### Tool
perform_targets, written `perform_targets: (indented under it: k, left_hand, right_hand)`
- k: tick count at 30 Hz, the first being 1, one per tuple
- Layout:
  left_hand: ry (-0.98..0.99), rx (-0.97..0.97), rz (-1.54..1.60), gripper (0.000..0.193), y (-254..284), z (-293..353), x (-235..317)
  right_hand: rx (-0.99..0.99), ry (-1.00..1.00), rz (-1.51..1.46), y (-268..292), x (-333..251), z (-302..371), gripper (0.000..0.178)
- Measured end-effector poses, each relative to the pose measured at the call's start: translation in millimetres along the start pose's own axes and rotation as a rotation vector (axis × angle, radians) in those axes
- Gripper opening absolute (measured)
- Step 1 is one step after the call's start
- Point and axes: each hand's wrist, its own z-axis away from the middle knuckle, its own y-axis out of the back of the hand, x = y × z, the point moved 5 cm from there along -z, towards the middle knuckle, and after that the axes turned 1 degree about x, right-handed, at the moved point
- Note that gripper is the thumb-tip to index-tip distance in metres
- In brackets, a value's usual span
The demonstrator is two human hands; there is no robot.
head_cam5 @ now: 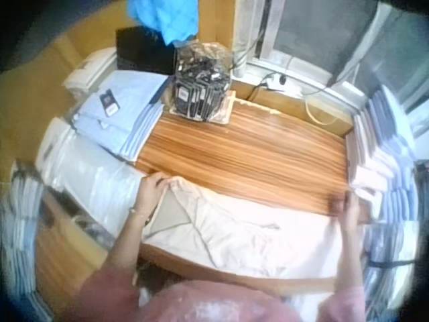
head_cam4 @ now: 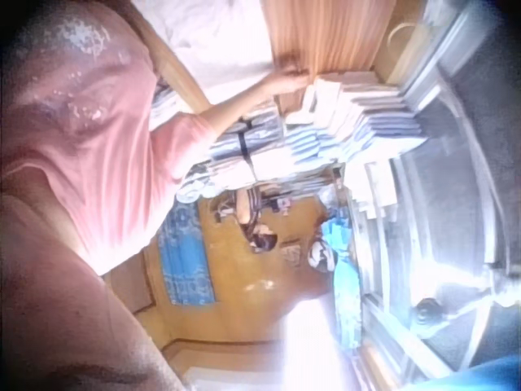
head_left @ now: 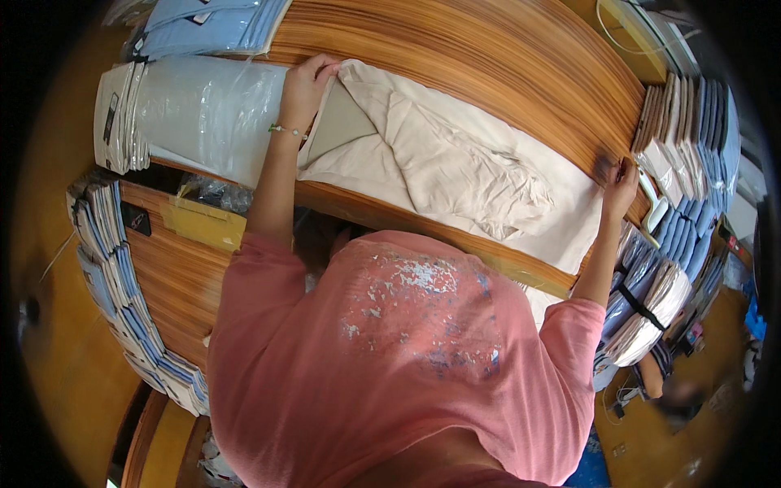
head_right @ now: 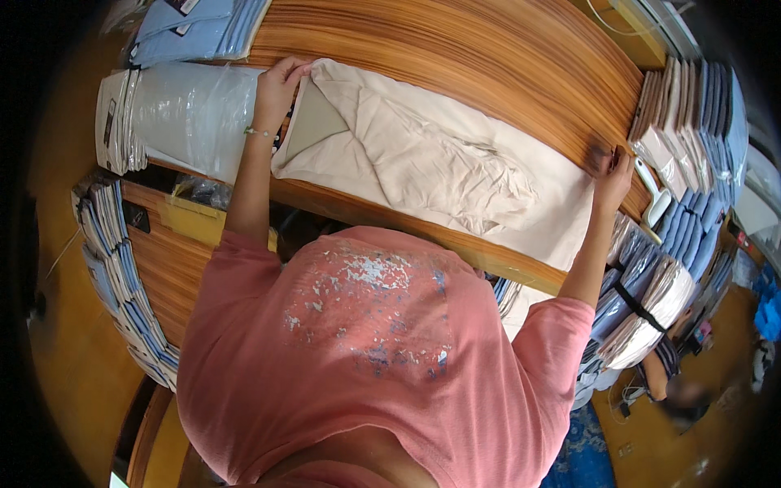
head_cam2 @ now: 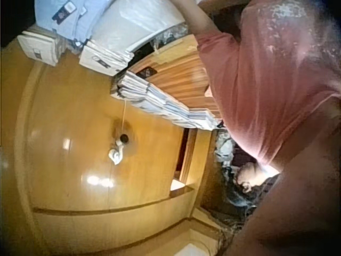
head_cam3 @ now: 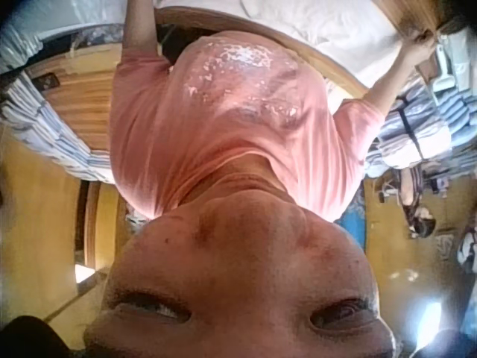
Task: The person folds a shirt over a cardboard template, removes the template, attaches a tag, and places the folded shirt into a plastic bag.
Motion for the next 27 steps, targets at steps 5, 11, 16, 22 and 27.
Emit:
perform_targets:
  k: [5, 11, 16, 22, 27]
  left_hand:
    - [-0.02, 0.036, 0.01, 0.016, 2, 4, 1]
    - [-0.041, 0.086, -0.005, 0.013, -3, 5, 7]
    - [-0.086, 0.261, 0.175, 0.012, 16, 21, 7]
    - [0.308, -0.83, 0.168, 0.021, 49, 84, 30]
    - [0.139, -0.25, 0.134, 0.032, 33, 21, 32]
  right_hand:
    - [0.027, 0.022, -0.495, 0, -134, -42, 0.023]
    - [-0.358, 0.2, -0.791, -46, -312, -47, 0.02]
    - [-0.524, 0.301, -0.795, -71, -376, -43, 0.021]
    - [-0.579, 0.181, -0.952, -106, -369, -48, 0.022]
    - [-0.635, 0.219, -0.927, -107, -384, -48, 0.023]
